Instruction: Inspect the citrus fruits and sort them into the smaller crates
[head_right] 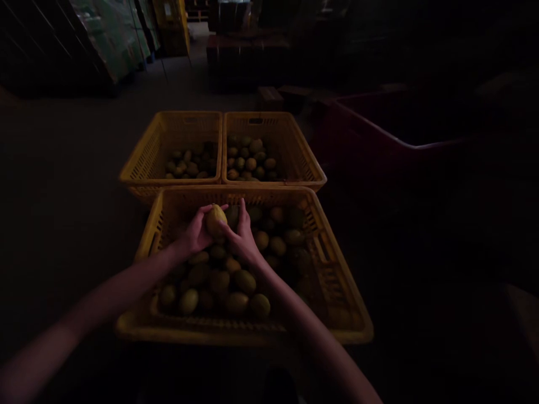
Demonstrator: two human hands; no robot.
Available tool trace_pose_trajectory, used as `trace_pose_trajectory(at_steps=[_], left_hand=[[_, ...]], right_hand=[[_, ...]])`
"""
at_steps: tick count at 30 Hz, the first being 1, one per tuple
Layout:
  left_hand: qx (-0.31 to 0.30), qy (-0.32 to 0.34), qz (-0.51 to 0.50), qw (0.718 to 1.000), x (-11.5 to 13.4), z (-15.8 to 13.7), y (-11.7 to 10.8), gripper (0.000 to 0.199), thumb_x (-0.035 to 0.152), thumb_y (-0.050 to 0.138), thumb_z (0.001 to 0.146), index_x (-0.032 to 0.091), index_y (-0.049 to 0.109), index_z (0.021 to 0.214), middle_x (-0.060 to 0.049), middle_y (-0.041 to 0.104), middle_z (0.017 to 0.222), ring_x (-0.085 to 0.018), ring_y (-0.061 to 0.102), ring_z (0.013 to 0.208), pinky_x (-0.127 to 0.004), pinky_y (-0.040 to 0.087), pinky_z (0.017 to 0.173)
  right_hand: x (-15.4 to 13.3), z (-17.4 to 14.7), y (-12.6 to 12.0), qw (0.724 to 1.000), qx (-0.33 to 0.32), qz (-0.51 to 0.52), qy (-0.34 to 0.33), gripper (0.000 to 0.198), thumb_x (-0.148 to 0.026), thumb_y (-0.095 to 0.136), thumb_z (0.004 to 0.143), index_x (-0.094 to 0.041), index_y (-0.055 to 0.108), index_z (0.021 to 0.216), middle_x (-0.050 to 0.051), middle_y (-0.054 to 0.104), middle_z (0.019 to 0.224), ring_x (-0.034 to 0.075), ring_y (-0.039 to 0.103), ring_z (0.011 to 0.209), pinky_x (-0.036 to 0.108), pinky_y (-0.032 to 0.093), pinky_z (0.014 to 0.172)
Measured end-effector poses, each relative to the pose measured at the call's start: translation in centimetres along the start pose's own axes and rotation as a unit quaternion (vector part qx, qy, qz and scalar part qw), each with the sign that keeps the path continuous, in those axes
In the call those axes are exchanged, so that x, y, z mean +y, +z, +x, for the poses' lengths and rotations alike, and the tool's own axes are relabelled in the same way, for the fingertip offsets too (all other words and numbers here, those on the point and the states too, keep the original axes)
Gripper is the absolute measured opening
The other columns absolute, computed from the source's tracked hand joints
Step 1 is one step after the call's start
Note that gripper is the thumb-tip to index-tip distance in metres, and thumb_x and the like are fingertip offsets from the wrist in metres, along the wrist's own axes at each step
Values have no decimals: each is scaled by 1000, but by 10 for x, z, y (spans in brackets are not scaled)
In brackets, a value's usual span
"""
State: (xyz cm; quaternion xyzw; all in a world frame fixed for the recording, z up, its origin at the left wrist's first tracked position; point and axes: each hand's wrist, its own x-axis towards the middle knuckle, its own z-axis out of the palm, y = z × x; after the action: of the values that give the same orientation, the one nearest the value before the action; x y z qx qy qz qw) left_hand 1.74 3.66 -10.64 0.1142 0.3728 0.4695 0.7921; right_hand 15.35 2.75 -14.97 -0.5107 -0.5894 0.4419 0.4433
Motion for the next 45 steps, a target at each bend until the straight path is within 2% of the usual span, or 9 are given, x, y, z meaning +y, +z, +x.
trace_pose_trajectory(at_steps=[5, 12, 17, 21, 25, 29, 33, 38, 45], left_hand=[[-10, -22, -8, 1000, 4, -9, 7, 42, 34, 33, 95, 12, 65, 113, -6, 71, 80, -16, 66, 71, -27, 52, 74], [-111, -70, -25, 991, -3, -9, 2, 52, 42, 30, 96, 15, 51, 135, -11, 70, 112, -25, 64, 107, -38, 44, 100], [-55, -66, -17, 996, 5, -13, 7, 53, 39, 22, 99, 12, 45, 139, -10, 70, 112, -23, 63, 111, -36, 41, 104], [-14, -43, -33, 998, 9, -10, 7, 48, 39, 27, 98, 16, 54, 130, -7, 73, 101, -24, 67, 102, -39, 47, 97], [45, 14, -46, 998, 6, 2, -3, 37, 38, 39, 94, 14, 67, 99, -6, 72, 78, -22, 70, 87, -34, 54, 84], [87, 55, -34, 994, 10, 7, -10, 40, 40, 38, 92, 16, 65, 75, -4, 67, 64, -18, 67, 68, -29, 53, 65], [71, 169, 80, 980, 15, 4, -12, 38, 44, 45, 86, 17, 65, 66, -1, 62, 61, -13, 57, 55, -24, 44, 52], [11, 343, 253, 904, 11, -1, -16, 34, 43, 45, 83, 21, 66, 67, -2, 64, 70, -16, 57, 69, -27, 46, 67], [-30, 403, 340, 849, 14, -8, -16, 38, 40, 39, 85, 21, 63, 62, -4, 64, 69, -18, 57, 73, -32, 45, 77]], right_hand=[[-3, -5, -3, 997, -17, -73, -27, 119, -66, 76, 57, -27, 16, 153, 12, 13, 158, 35, 1, 149, 59, 15, 117], [-3, -9, -2, 989, -4, -121, -87, 95, -59, 81, 57, -25, 46, 139, 12, 40, 145, 35, 6, 149, 57, 21, 118], [-16, -18, 1, 980, 41, -144, -131, 70, -50, 81, 61, -21, 59, 121, 15, 24, 156, 37, 23, 145, 51, 34, 113], [-22, -22, 2, 969, -35, -126, -210, 56, -40, 79, 68, -25, 60, 118, 13, 26, 158, 36, 25, 145, 53, 33, 112], [-23, -23, 3, 963, -94, -57, -246, 52, -30, 75, 74, -26, 55, 122, 12, 49, 145, 32, 35, 142, 52, 34, 112], [-23, -21, 2, 980, 16, -18, -197, 54, -32, 77, 73, -27, 53, 121, 7, 65, 121, 25, 63, 111, 40, 52, 95], [-21, -15, -3, 973, 98, -83, -191, 52, -38, 79, 70, -26, 57, 116, 5, 63, 108, 25, 62, 99, 42, 52, 90], [-16, -14, -4, 963, 80, -121, -228, 56, -41, 79, 70, -28, 57, 119, 6, 58, 106, 26, 60, 99, 45, 52, 88], [-13, -16, -2, 957, 48, -130, -255, 53, -39, 74, 76, -29, 54, 125, 7, 59, 111, 26, 61, 101, 43, 53, 86]])
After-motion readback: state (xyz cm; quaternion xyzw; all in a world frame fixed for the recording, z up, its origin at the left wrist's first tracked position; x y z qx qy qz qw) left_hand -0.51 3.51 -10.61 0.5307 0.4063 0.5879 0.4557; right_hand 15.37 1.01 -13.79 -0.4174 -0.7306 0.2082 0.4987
